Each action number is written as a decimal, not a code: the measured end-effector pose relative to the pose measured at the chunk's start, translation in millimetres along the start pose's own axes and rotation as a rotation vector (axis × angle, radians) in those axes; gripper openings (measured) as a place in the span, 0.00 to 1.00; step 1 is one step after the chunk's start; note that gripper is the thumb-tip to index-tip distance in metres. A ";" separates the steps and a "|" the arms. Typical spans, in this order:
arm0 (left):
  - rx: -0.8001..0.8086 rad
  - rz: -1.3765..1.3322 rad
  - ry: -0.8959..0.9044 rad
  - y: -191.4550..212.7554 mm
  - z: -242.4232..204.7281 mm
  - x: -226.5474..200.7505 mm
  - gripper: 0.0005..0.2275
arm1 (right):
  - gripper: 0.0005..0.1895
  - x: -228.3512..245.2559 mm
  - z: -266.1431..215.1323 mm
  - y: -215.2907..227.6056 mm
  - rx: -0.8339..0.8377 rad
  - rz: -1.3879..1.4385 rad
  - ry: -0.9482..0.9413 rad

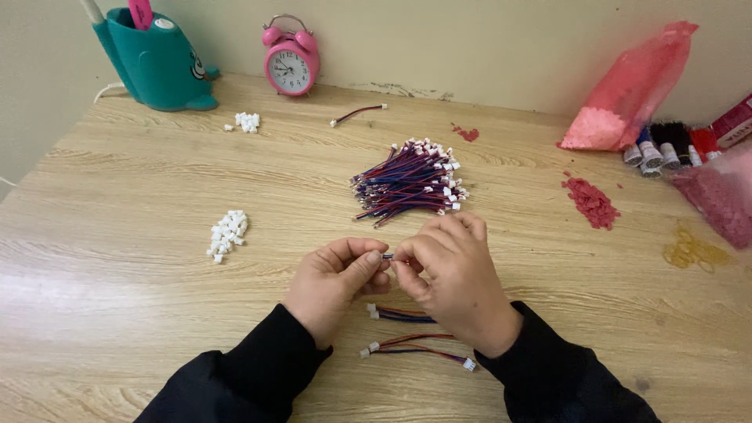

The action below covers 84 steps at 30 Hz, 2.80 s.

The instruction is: Sorting and inspecting small electronic wire harnesses on a wooden table

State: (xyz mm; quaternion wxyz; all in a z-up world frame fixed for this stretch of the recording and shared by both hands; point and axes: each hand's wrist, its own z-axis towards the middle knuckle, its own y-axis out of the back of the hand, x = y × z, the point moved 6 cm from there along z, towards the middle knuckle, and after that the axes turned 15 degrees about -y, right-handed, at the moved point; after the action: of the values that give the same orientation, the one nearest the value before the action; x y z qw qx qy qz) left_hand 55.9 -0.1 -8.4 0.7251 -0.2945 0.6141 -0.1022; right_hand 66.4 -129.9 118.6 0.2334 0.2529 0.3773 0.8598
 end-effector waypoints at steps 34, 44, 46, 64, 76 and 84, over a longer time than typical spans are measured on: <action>0.238 0.851 -0.065 -17.2 -10.1 -16.8 0.05 | 0.06 -128.6 40.0 -15.2 0.110 0.308 -0.482; 0.277 0.794 -0.049 -19.2 -13.0 -17.1 0.05 | 0.09 -142.1 52.3 -70.4 0.128 -0.213 -0.174; 0.280 0.801 -0.084 -18.5 -11.4 -15.8 0.05 | 0.08 -138.5 49.3 -69.0 0.100 -0.266 -0.131; 0.302 1.355 -1.139 -102.4 -37.2 -134.3 0.18 | 0.02 10.9 20.5 83.3 -0.151 -0.061 0.106; 0.363 0.702 -0.523 -82.8 -16.3 -90.2 0.04 | 0.04 17.9 7.6 86.3 -0.152 0.014 0.186; 0.311 0.771 -0.545 -77.8 -18.6 -75.8 0.03 | 0.07 -17.2 6.6 51.6 0.291 0.548 -0.428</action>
State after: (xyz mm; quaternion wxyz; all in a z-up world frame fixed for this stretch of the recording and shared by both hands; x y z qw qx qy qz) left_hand 37.7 -29.7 96.2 0.8796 0.0496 0.4439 0.1638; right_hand 72.7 -167.8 157.6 0.0297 0.5490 0.3565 0.7554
